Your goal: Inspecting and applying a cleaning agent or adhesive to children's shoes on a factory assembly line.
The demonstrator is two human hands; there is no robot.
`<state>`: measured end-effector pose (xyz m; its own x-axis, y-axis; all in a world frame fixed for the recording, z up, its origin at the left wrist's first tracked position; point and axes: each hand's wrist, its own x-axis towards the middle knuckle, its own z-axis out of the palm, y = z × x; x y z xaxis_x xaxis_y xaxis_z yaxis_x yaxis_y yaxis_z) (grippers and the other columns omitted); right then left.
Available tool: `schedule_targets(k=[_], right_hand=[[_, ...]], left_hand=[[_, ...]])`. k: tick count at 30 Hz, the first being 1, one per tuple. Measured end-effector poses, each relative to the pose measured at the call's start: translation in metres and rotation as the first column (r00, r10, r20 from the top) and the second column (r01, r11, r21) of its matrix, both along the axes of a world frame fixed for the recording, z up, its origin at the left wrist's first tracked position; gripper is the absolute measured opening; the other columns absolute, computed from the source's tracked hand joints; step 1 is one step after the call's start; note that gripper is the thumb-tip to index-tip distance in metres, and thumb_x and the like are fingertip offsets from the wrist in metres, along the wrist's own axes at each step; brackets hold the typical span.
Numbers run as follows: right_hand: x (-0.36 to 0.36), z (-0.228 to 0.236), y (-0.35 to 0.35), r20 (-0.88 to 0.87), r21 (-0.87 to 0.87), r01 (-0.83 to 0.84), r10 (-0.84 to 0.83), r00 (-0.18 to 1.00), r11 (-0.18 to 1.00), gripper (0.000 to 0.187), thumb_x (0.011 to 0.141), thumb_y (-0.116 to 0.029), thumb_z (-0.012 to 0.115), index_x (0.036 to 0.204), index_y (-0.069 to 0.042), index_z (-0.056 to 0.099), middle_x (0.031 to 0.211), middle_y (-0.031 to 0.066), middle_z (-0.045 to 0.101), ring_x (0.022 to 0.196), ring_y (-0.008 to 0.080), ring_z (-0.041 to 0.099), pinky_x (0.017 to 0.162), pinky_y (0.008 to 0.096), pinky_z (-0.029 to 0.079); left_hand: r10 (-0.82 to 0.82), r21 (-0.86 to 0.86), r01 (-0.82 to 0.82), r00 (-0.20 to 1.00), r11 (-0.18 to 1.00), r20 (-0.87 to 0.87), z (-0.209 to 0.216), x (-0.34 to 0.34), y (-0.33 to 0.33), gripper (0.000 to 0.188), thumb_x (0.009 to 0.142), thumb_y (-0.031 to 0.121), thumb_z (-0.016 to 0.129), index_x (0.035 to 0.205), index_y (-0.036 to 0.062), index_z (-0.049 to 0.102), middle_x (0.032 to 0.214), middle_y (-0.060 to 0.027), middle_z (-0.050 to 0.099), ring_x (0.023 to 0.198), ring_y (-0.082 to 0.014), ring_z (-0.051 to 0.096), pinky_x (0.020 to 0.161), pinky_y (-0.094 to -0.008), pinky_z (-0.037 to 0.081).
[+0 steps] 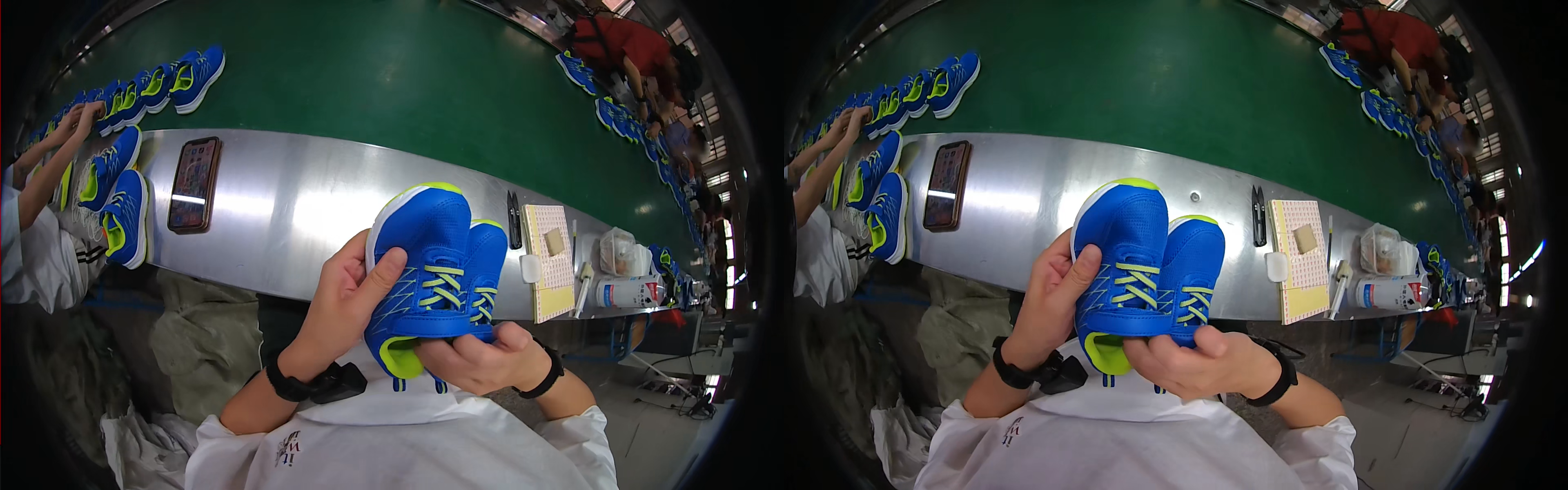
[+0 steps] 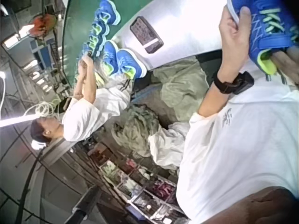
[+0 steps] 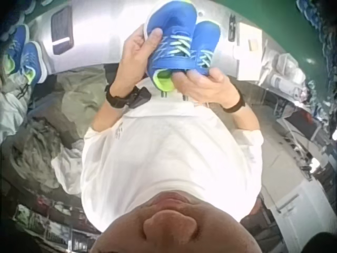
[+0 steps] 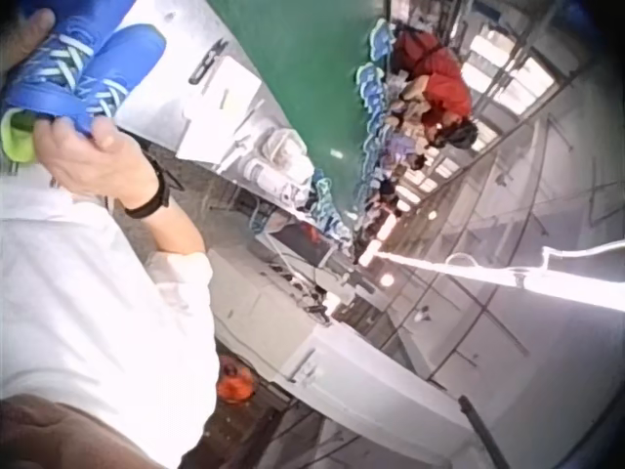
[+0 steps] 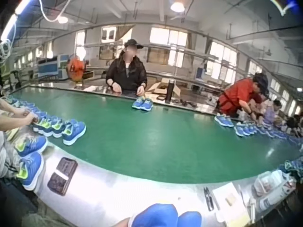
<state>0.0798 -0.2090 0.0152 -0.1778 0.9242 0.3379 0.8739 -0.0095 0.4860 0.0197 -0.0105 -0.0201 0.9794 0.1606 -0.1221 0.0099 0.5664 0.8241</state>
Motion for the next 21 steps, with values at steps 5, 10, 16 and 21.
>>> schedule_targets(k=[5,10,16,21], right_hand=[[0.036,0.026,-0.005,-0.512,0.059,0.277,-0.209,0.833,0.959,0.025,0.063,-0.021,0.07,0.085,-0.01,0.064,0.097,0.0001,0.064,0.085,0.0176,0.058,0.077,0.0368,0.034],[0.09,0.038,0.015,-0.807,0.048,0.579,-0.31,0.502,0.814,0.025,0.056,-0.017,0.075,0.068,-0.003,0.058,0.064,0.0091,0.054,0.062,0.0251,0.053,0.065,0.0355,0.039],[0.338,0.094,0.079,-0.802,-0.081,0.86,-0.545,0.244,0.503,0.045,0.066,-0.045,0.075,0.063,-0.001,0.068,0.061,0.0123,0.065,0.056,0.0216,0.064,0.055,0.0335,0.05],[0.436,0.216,0.129,-0.833,0.107,0.973,-0.515,0.201,0.206,0.065,0.071,-0.054,0.073,0.105,0.001,0.068,0.109,0.0184,0.067,0.099,0.0279,0.066,0.086,0.0371,0.051]], left_hand=[[0.012,0.368,-0.016,1.0,0.93,0.013,-0.033,0.014,0.038,0.055,0.102,0.04,0.037,0.138,-0.001,0.04,0.122,-0.0203,0.059,0.115,-0.0241,0.056,0.1,-0.0333,0.042],[0.204,0.701,-0.112,0.978,0.705,-0.048,-0.068,-0.007,0.06,0.029,0.098,0.02,0.051,0.116,-0.0015,0.06,0.105,-0.0134,0.069,0.085,-0.0145,0.064,0.073,-0.0248,0.049],[0.265,0.753,-0.209,0.963,0.624,0.047,-0.082,-0.004,0.056,0.017,0.092,0.011,0.058,0.099,-0.0029,0.066,0.093,-0.0124,0.071,0.079,-0.0155,0.068,0.065,-0.0258,0.052],[0.343,0.617,-0.266,0.939,0.74,-0.006,-0.085,-0.003,0.059,0.018,0.094,0.01,0.056,0.096,-0.0055,0.065,0.085,-0.0125,0.071,0.078,-0.0156,0.069,0.066,-0.0239,0.053]])
